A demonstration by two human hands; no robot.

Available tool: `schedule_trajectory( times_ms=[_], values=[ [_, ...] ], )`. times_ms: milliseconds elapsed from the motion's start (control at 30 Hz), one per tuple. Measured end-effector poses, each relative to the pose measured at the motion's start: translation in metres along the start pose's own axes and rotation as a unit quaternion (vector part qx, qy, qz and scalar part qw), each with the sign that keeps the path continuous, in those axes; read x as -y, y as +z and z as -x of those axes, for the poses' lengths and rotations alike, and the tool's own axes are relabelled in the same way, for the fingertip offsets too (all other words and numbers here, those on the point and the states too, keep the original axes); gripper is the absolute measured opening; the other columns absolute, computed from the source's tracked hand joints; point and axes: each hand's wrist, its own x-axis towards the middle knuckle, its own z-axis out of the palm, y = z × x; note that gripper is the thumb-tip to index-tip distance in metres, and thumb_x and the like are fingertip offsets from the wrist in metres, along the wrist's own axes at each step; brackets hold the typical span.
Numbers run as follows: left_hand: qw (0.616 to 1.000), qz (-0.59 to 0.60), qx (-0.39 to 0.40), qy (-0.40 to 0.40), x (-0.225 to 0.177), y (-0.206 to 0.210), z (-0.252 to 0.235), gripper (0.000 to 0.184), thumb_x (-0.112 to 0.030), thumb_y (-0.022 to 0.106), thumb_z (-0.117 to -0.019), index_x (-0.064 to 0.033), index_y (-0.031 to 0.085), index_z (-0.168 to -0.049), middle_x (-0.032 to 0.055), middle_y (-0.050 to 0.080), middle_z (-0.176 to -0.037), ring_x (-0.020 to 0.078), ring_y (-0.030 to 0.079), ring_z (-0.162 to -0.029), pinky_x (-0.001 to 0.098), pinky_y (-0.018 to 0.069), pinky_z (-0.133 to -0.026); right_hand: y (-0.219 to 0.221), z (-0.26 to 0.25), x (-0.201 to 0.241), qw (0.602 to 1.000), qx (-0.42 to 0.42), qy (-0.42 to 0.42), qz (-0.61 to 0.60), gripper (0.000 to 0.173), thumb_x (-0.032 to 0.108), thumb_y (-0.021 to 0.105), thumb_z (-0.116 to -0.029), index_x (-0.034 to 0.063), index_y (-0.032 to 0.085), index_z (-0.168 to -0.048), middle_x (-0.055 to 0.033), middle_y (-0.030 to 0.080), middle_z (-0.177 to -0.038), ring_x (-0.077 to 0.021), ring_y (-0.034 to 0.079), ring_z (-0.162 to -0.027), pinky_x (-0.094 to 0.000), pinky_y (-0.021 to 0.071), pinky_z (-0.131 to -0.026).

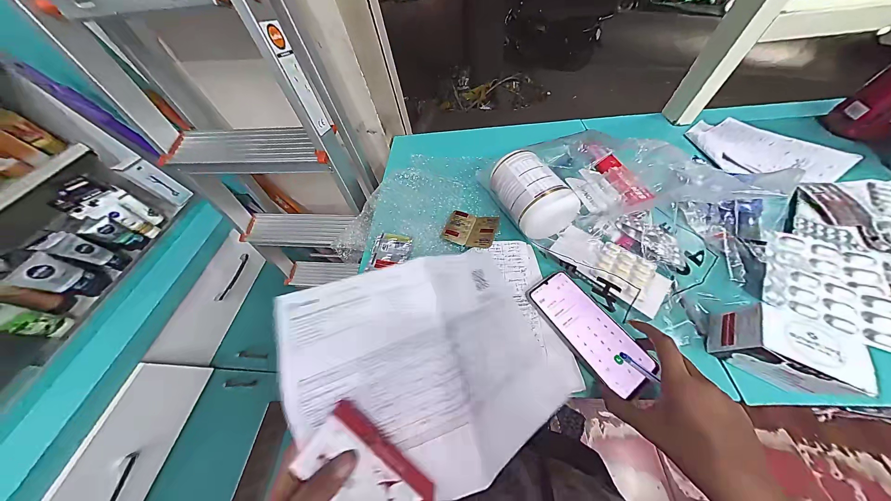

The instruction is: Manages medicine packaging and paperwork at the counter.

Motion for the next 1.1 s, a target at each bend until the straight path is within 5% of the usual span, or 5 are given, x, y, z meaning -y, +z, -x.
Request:
schedule_trajectory(
  times_ms=[400,533,667,933,1100],
  values=[
    [0.876,0.266,-0.293,0.274,0.033,-0.030,-0.051,0.038,-0.040,0.038,-0.1072,-0.0135,0.064,-0.106,0.0008,0.072,-0.089,0.0112,0.071,-0.076,0.0324,0.0619,-0.063,-0.014,-0.010,-0.012,0.992,0.012,-0.108,-0.068,0.054,0.041,0.070,-0.0922,-0.0036,0.068,-0.122,-0.0304,0.066,-0.114,-0.0430,0.069,-0.084,-0.0562,0.0550,-0.066],
    [0.838,0.253,-0.390,0.287,0.030,-0.009,-0.079,0.046,-0.047,0.019,-0.1092,-0.0161,0.053,-0.117,-0.0007,0.065,-0.095,0.0106,0.066,-0.082,0.0338,0.0598,-0.070,-0.015,-0.026,-0.036,0.930,-0.082,-0.177,-0.311,0.051,0.037,0.030,-0.1132,0.0044,0.067,-0.100,-0.0029,0.068,-0.086,-0.0044,0.064,-0.071,-0.0190,0.0535,-0.062],
    [0.818,0.168,-0.494,0.242,0.047,0.008,-0.109,0.042,-0.045,0.024,-0.1109,-0.0170,0.055,-0.107,-0.0028,0.058,-0.076,0.0063,0.056,-0.060,0.0226,0.0500,-0.053,0.007,-0.036,-0.055,0.902,-0.034,-0.195,-0.383,0.075,0.067,0.014,-0.1030,0.0159,0.069,-0.105,0.0085,0.070,-0.084,0.0039,0.065,-0.082,-0.0169,0.0535,-0.074],
    [0.824,0.069,-0.524,0.205,0.076,0.025,-0.127,0.042,-0.038,0.026,-0.1121,-0.0148,0.045,-0.141,0.0025,0.063,-0.116,0.0082,0.063,-0.090,0.0247,0.0533,-0.072,0.028,-0.042,-0.069,0.897,-0.036,-0.287,-0.335,0.039,0.047,0.033,-0.1108,0.0234,0.061,-0.122,0.0055,0.070,-0.111,-0.0049,0.063,-0.108,-0.0192,0.0496,-0.093],
    [0.836,0.085,-0.511,0.182,0.087,0.011,-0.129,0.035,-0.035,0.027,-0.1123,-0.0103,0.049,-0.125,0.0030,0.059,-0.094,0.0081,0.057,-0.069,0.0227,0.0500,-0.059,0.030,-0.040,-0.062,0.925,-0.089,-0.245,-0.277,0.020,0.030,0.048,-0.1075,0.0157,0.062,-0.103,0.0021,0.069,-0.096,-0.0082,0.061,-0.096,-0.0200,0.0467,-0.086]
  ],
)
